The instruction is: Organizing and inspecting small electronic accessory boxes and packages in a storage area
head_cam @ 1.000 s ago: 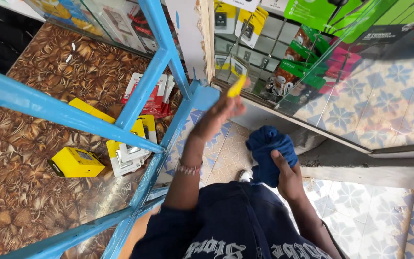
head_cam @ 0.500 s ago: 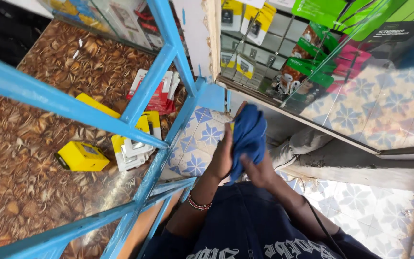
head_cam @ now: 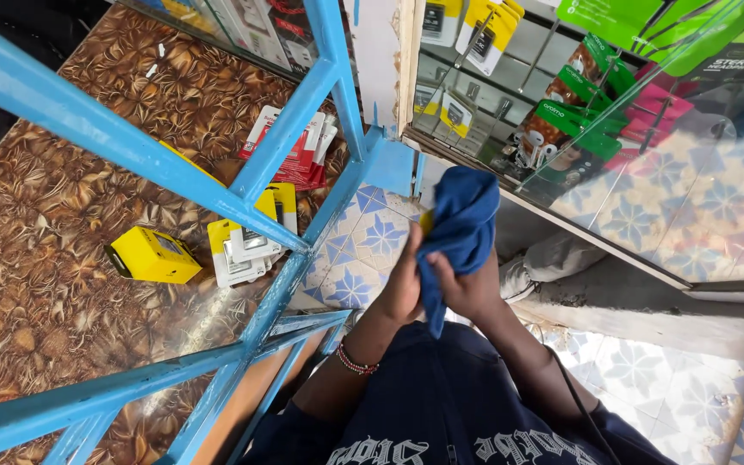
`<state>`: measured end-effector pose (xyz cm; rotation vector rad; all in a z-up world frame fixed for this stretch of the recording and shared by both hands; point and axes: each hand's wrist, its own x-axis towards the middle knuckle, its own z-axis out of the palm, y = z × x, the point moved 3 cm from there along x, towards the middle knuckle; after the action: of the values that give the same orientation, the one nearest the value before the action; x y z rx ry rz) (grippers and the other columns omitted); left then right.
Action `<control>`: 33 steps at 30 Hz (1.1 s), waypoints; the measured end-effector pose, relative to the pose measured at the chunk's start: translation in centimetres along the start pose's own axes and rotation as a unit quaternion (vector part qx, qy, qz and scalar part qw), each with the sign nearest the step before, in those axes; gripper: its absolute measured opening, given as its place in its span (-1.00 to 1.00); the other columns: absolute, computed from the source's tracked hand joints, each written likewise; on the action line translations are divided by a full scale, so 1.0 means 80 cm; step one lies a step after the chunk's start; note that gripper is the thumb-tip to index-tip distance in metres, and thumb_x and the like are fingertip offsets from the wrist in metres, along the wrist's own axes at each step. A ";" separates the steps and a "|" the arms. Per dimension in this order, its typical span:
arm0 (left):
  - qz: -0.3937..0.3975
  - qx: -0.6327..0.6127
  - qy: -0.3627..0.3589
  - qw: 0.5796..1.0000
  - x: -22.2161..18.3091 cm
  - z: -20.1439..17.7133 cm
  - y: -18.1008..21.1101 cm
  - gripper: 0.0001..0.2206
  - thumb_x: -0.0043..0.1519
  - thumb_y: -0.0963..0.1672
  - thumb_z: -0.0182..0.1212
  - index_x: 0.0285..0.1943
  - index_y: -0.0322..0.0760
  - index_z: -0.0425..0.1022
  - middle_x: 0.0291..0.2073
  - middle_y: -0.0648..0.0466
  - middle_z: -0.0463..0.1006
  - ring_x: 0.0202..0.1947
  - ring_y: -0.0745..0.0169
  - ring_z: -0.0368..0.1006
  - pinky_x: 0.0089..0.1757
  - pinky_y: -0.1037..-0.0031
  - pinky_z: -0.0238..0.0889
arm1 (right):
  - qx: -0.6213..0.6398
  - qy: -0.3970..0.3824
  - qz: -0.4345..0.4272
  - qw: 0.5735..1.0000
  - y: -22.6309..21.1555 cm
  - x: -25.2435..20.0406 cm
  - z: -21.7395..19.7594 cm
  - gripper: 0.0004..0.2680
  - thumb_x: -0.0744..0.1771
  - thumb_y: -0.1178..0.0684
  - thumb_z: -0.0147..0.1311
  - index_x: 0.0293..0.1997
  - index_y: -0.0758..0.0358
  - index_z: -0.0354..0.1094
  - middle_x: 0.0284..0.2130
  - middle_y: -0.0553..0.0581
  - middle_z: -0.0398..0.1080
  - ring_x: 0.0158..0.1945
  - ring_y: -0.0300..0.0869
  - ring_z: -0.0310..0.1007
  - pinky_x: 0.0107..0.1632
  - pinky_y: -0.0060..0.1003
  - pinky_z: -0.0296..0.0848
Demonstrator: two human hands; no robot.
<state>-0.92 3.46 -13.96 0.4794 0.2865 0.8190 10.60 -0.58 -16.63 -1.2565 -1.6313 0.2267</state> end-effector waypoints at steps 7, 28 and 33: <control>0.016 0.030 0.017 0.999 -0.015 -0.003 0.029 -0.39 0.41 0.17 -0.14 0.52 -0.18 0.21 0.33 -0.26 0.36 0.31 -0.14 0.32 0.34 0.03 0.08 | 0.084 -0.027 0.005 0.996 -0.031 -0.004 0.015 -0.74 0.28 0.01 0.25 -0.04 0.37 0.51 -0.12 0.50 0.48 0.00 0.51 0.43 0.03 0.40 0.37; 0.208 0.292 0.166 0.918 -0.093 -0.002 0.088 -0.73 0.38 0.02 0.16 -0.27 -0.19 0.53 -0.48 0.25 0.42 -0.44 0.55 0.20 -0.27 0.58 0.08 | 0.408 0.055 0.407 0.816 -0.042 -0.003 0.028 -0.86 0.24 0.18 0.17 -0.16 0.24 0.50 -0.36 0.12 0.51 -0.26 -0.13 0.58 -0.07 -0.10 0.55; 0.268 0.397 0.232 0.847 -0.092 0.012 0.060 -0.49 0.29 -0.04 0.29 0.30 -0.41 0.24 0.23 -0.25 0.31 0.20 -0.07 0.34 0.20 0.19 0.16 | 0.527 -0.050 0.408 0.744 -0.108 0.000 0.025 -0.79 0.35 -0.08 0.17 0.00 0.15 0.46 -0.30 0.09 0.56 -0.17 -0.14 0.62 -0.05 -0.10 0.62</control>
<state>-8.33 0.42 -10.24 1.1757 0.9948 1.3621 3.76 -3.54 -11.85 -0.9126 -0.6239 1.5445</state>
